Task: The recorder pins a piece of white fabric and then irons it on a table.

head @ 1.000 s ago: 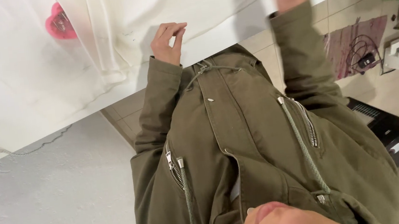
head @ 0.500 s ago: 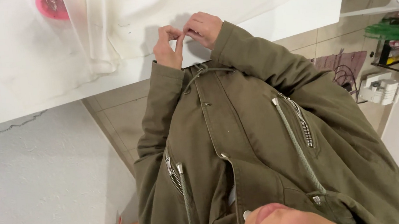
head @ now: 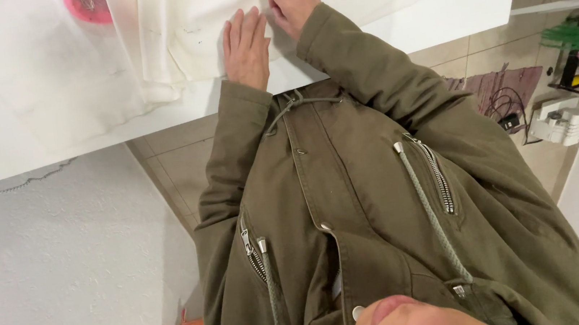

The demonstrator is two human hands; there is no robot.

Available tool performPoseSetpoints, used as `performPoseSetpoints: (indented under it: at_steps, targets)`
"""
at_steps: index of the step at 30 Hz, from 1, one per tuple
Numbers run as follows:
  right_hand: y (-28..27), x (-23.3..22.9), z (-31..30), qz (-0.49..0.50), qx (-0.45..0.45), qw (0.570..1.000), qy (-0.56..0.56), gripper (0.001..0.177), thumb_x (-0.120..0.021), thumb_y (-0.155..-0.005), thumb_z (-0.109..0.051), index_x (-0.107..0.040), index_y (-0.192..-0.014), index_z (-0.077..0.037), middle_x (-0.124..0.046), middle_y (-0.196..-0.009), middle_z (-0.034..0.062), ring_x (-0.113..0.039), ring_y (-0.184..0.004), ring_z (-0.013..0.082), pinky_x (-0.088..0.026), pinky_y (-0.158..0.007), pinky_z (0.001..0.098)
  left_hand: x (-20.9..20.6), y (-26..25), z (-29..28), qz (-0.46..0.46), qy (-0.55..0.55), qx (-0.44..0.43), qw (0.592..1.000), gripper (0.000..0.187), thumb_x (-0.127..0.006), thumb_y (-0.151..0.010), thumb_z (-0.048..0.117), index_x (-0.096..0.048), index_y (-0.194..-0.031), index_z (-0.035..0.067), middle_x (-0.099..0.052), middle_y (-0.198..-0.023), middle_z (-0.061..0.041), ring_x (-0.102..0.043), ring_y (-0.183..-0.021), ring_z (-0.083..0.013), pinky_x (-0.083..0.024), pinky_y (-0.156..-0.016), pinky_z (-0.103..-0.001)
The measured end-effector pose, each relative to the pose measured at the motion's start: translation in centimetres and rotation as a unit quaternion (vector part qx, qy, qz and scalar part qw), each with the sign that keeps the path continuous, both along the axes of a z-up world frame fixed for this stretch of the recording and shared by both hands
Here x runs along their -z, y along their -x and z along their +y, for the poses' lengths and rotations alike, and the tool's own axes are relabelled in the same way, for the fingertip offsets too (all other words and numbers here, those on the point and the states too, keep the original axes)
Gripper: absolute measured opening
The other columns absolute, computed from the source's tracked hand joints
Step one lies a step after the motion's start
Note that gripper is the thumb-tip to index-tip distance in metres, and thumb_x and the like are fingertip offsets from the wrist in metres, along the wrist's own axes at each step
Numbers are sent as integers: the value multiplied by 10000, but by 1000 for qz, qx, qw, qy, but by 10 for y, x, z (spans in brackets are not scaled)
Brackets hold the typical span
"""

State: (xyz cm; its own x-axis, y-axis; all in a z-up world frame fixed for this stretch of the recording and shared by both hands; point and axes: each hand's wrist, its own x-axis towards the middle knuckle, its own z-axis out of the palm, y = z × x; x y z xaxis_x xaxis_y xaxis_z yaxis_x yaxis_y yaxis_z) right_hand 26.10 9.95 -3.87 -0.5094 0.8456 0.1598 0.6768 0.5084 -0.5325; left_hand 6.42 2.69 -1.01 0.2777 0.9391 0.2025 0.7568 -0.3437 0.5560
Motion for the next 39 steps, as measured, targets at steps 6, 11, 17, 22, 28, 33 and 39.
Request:
performPoseSetpoints:
  at_steps: [6,11,17,22,28,33,39]
  targets:
    - [1,5,-4,-27,20,999,1,234,-721,-822,29,-576,-979,-65,-570,-980,109,-566,-885,306,-521,-770,401,0,4,-4,34,35,20,999,488,-696,-1019,132,-565,-1474,12,-469,-1564,-71,-364,-1497,-307,-284,-1254,-508]
    - [-2,18,-5,-43,17,999,-12,238,-718,-818,33,-574,-981,-66,-562,-977,106,-556,-880,300,-524,-770,400,6,4,-4,42,31,21,998,486,-695,-1030,148,-559,-1477,15,-452,-1577,-71,-356,-1498,-303,-272,-1259,-506]
    - [7,7,-8,-63,22,997,-30,235,-739,-828,3,-591,-992,-75,-573,-985,94,-565,-896,293,-531,-771,378,7,4,-4,36,38,17,998,484,-685,-1038,153,-555,-1483,15,-447,-1582,-67,-346,-1507,-296,-261,-1267,-505]
    - [9,-3,-7,-56,11,998,-38,204,-748,-865,-23,-605,-999,-77,-588,-984,77,-575,-911,277,-537,-798,373,14,4,-6,27,40,14,999,468,-652,-1049,121,-540,-1485,-4,-451,-1585,-73,-344,-1508,-297,-256,-1269,-508]
    - [3,-10,-5,-7,4,1000,18,164,-739,-885,-11,-612,-979,-57,-612,-961,92,-596,-889,278,-539,-781,383,6,4,-6,17,48,7,999,453,-580,-1059,44,-517,-1503,-22,-448,-1601,-96,-352,-1528,-280,-258,-1285,-490]
    - [4,-20,-4,29,4,998,52,146,-742,-903,-8,-623,-972,-58,-633,-933,80,-623,-866,254,-553,-760,374,9,2,-7,16,42,4,999,448,-581,-1056,51,-522,-1491,-37,-458,-1584,-111,-356,-1518,-288,-260,-1280,-499]
    - [7,-30,-4,29,-8,998,48,150,-785,-925,-47,-648,-986,-64,-664,-934,75,-651,-832,253,-542,-737,387,11,4,-7,7,43,-12,999,384,-598,-1069,50,-578,-1445,-26,-467,-1584,-131,-383,-1520,-284,-274,-1289,-475]
